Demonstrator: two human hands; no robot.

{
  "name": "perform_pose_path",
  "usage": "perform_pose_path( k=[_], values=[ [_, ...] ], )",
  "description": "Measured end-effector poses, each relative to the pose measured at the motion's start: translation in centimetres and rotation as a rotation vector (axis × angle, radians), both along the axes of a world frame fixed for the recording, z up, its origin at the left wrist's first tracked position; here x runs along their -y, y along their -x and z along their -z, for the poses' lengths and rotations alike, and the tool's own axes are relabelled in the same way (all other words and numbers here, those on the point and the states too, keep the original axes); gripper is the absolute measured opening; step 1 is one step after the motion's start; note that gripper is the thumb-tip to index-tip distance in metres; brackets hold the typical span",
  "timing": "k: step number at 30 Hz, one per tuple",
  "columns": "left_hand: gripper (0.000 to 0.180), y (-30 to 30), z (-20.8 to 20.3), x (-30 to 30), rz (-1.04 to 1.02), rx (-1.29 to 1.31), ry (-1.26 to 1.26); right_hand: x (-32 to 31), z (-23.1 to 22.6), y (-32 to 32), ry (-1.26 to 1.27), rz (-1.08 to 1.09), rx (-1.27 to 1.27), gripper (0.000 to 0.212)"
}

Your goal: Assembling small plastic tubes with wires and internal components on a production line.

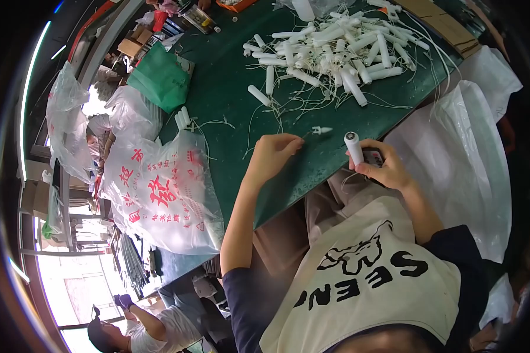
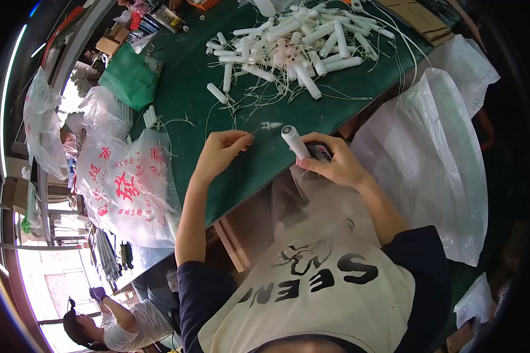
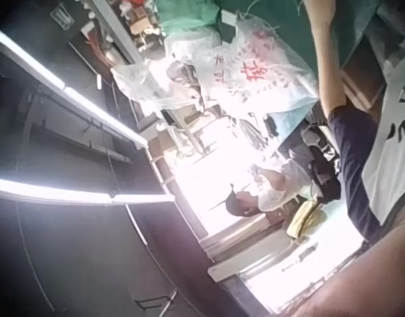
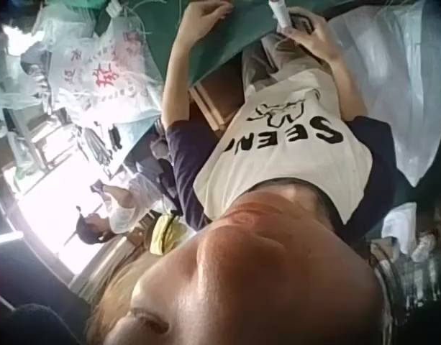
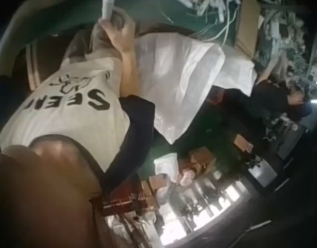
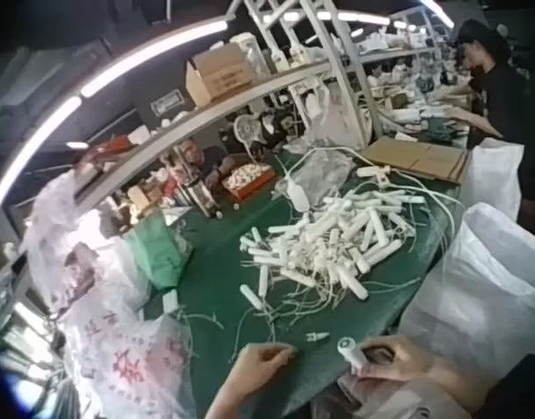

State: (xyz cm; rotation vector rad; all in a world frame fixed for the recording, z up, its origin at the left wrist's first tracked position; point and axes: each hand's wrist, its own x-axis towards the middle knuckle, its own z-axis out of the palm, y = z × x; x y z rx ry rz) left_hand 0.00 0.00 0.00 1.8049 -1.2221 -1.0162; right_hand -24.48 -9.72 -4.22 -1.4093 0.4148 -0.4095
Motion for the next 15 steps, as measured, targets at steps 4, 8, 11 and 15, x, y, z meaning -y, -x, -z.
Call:
perform_pose_path(
  k=[4, 8, 11, 15],
  values=[
    [0.016, 1.0, 1.2, -0.1, -0.061, 0.510, 0.085, 0.2, -0.6, 0.2, 0.367, 0.160, 0.136, 0.026],
    [0.017, 1.9, 0.7, -0.5, -0.071, 0.841, 0.241, -0.8, -2.9, 0.7, 0.601, 0.386, -0.039, 0.025],
    [0.022, 3.7, -1.2, -0.2, -0.139, 0.641, 0.237, -1.1, -3.4, 0.4, 0.840, 0.490, -0.038, 0.024],
    [0.043, 5.9, -2.1, 0.3, -0.135, -0.416, 0.103, -2.0, -3.9, -0.6, 0.978, 0.531, -0.077, 0.026]
  ],
)
